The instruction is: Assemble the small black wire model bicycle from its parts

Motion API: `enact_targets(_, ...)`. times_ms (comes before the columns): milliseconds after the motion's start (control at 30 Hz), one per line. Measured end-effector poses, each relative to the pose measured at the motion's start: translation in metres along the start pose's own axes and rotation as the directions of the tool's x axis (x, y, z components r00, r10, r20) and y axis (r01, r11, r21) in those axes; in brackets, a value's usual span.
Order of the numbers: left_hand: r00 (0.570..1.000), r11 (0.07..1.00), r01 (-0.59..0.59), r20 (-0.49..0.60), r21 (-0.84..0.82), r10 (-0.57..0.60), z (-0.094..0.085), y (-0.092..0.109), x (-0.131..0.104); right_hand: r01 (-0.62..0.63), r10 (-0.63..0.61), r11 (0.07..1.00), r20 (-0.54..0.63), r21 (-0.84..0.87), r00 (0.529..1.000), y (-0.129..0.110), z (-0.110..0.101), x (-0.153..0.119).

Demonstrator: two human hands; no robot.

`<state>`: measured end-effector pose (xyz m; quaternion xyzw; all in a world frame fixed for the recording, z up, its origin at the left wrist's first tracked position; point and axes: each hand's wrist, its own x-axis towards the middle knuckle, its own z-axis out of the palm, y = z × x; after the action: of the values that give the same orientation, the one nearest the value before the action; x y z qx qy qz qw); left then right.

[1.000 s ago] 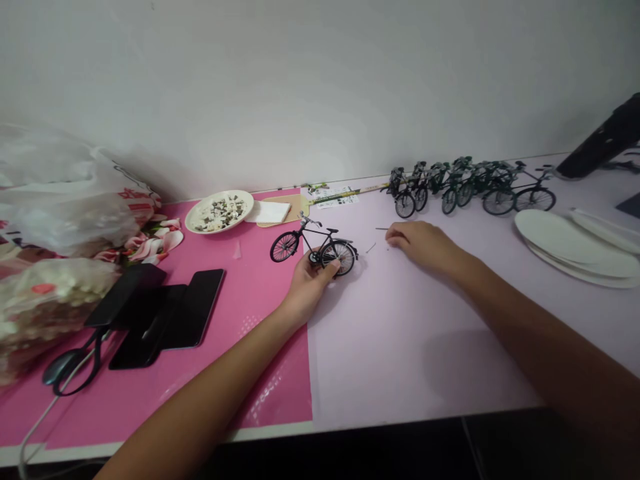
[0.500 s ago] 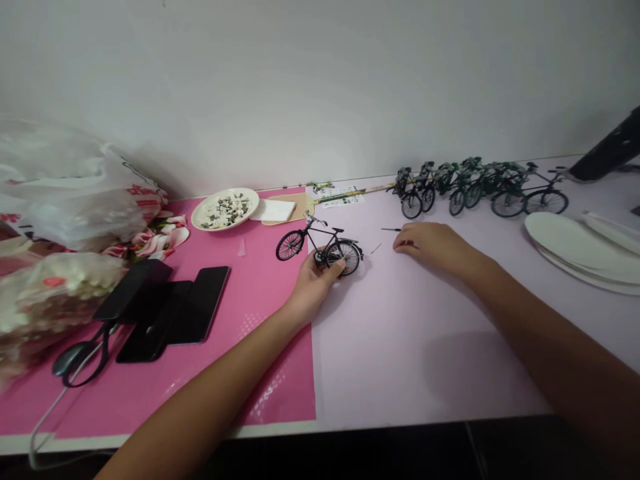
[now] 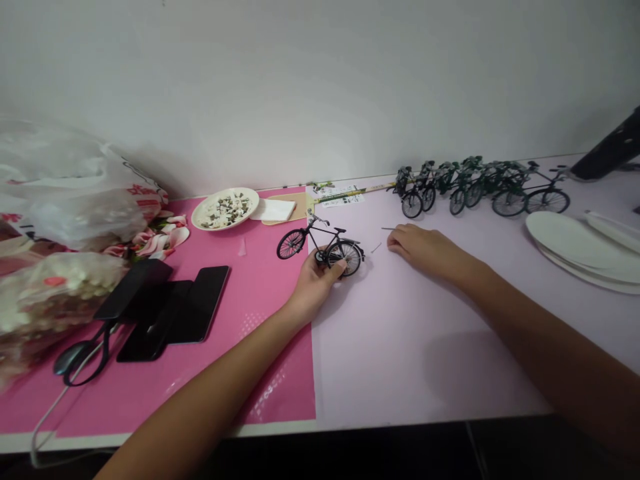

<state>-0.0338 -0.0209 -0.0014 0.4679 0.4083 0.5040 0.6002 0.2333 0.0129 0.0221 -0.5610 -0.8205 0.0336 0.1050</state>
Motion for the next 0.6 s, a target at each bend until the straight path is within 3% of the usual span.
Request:
enact_targets(67, 1.0, 0.999, -0.003, -0.001, 0.034, 0.003, 0.001, 0.001, -0.001, 0.012, -0.005, 0.996, -0.071, 0.088, 0.997, -0.008, 0.001, 0.0)
enact_targets(167, 1.0, 0.999, 0.001, -0.004, 0.041, -0.001, 0.002, 0.002, -0.002, 0.125, -0.074, 0.972, -0.242, 0.201, 0.967, -0.027, 0.004, -0.002)
enact_targets(300, 1.0, 0.999, 0.003, 0.023, 0.039, -0.003, 0.004, 0.002, -0.003, 0.368, -0.244, 0.891, -0.402, 0.266, 0.882, -0.058, 0.015, -0.008)
enact_targets(400, 0.999, 0.999, 0.004, 0.051, 0.039, -0.006, 0.006, 0.003, -0.003, 0.474, -0.315, 0.852, -0.506, 0.221, 0.803, -0.073, 0.022, -0.012)
enact_targets(467, 0.999, 1.0, 0.007, 0.048, 0.03, -0.009, 0.006, 0.004, -0.003, 0.497, -0.331, 0.847, -0.543, 0.189, 0.771, -0.075, 0.025, -0.012)
enact_targets(600, 1.0, 0.999, 0.009, 0.023, 0.042, -0.01, 0.006, 0.006, -0.004, 0.523, -0.364, 0.835, -0.543, 0.169, 0.757, -0.073, 0.027, -0.011)
